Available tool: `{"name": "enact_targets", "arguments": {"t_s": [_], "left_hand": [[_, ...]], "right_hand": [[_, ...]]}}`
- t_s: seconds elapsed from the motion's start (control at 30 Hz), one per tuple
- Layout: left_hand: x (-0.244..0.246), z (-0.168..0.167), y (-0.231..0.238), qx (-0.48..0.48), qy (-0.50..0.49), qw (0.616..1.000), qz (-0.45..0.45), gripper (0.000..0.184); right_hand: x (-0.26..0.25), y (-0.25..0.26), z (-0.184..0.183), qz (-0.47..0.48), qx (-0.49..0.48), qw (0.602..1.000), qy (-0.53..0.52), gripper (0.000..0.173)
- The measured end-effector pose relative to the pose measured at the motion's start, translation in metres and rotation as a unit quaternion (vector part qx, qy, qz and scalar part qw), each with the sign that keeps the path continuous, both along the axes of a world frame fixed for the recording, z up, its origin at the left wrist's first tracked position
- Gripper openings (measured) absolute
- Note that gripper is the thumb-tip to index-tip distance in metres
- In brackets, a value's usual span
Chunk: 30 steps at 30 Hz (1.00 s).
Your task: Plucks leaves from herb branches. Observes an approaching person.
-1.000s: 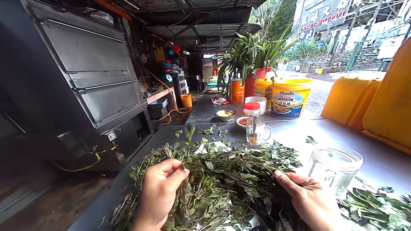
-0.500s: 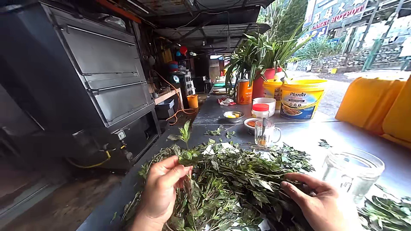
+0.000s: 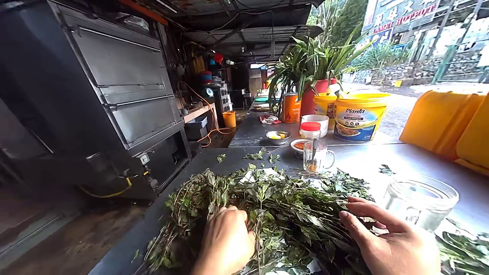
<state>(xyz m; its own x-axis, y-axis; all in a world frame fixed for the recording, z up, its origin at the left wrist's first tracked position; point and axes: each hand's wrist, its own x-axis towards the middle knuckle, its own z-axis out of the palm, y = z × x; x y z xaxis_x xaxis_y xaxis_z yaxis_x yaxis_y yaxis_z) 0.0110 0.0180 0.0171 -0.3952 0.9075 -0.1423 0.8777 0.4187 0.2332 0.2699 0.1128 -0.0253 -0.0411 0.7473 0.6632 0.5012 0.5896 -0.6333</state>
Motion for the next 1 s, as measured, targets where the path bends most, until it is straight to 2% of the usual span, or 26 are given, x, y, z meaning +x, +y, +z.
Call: {"name": "enact_targets", "arguments": {"t_s": [0.07, 0.13, 0.17, 0.23, 0.3, 0.33, 0.4, 0.5, 0.67, 0.87, 0.93, 1.0], "left_hand": [[-0.001, -0.005, 0.002, 0.05, -0.027, 0.998, -0.005, 0.019], [-0.013, -0.011, -0.002, 0.192, -0.103, 0.976, -0.022, 0.013], [-0.019, -0.016, -0.004, 0.291, -0.146, 0.945, -0.044, 0.012], [-0.026, -0.019, -0.006, 0.456, -0.235, 0.853, -0.096, 0.013], [-0.022, -0.013, -0.01, 0.54, -0.292, 0.777, -0.137, 0.015], [-0.018, -0.012, -0.011, 0.556, -0.301, 0.758, -0.16, 0.015], [-0.01, -0.015, -0.01, 0.55, -0.314, 0.747, -0.203, 0.015], [0.004, -0.024, -0.008, 0.492, -0.354, 0.758, -0.238, 0.013], [0.023, -0.029, -0.008, 0.391, -0.407, 0.776, -0.283, 0.015], [0.027, -0.03, -0.009, 0.354, -0.416, 0.785, -0.292, 0.021], [0.028, -0.029, -0.01, 0.361, -0.438, 0.776, -0.273, 0.018], [0.03, -0.029, -0.011, 0.371, -0.456, 0.768, -0.254, 0.014]], "right_hand": [[0.0, 0.0, 0.0, 0.002, 0.002, 1.0, -0.003, 0.019], [0.0, 0.0, 0.0, 0.012, 0.011, 1.0, 0.003, 0.018], [0.0, 0.0, 0.0, 0.02, 0.024, 1.0, 0.006, 0.018], [0.0, 0.0, -0.001, 0.047, 0.064, 0.997, 0.009, 0.017], [0.0, -0.003, 0.002, 0.087, 0.103, 0.991, 0.004, 0.019], [0.0, -0.006, 0.004, 0.109, 0.117, 0.987, -0.004, 0.021], [0.0, -0.013, 0.01, 0.153, 0.133, 0.979, -0.029, 0.024], [-0.004, -0.023, 0.015, 0.22, 0.139, 0.965, -0.032, 0.027], [-0.017, -0.028, 0.01, 0.328, 0.066, 0.942, 0.032, 0.033], [-0.022, -0.032, 0.006, 0.35, -0.048, 0.932, 0.082, 0.012], [-0.022, -0.035, 0.009, 0.347, -0.098, 0.926, 0.111, 0.017], [-0.023, -0.038, 0.012, 0.352, -0.141, 0.914, 0.144, 0.036]]}}
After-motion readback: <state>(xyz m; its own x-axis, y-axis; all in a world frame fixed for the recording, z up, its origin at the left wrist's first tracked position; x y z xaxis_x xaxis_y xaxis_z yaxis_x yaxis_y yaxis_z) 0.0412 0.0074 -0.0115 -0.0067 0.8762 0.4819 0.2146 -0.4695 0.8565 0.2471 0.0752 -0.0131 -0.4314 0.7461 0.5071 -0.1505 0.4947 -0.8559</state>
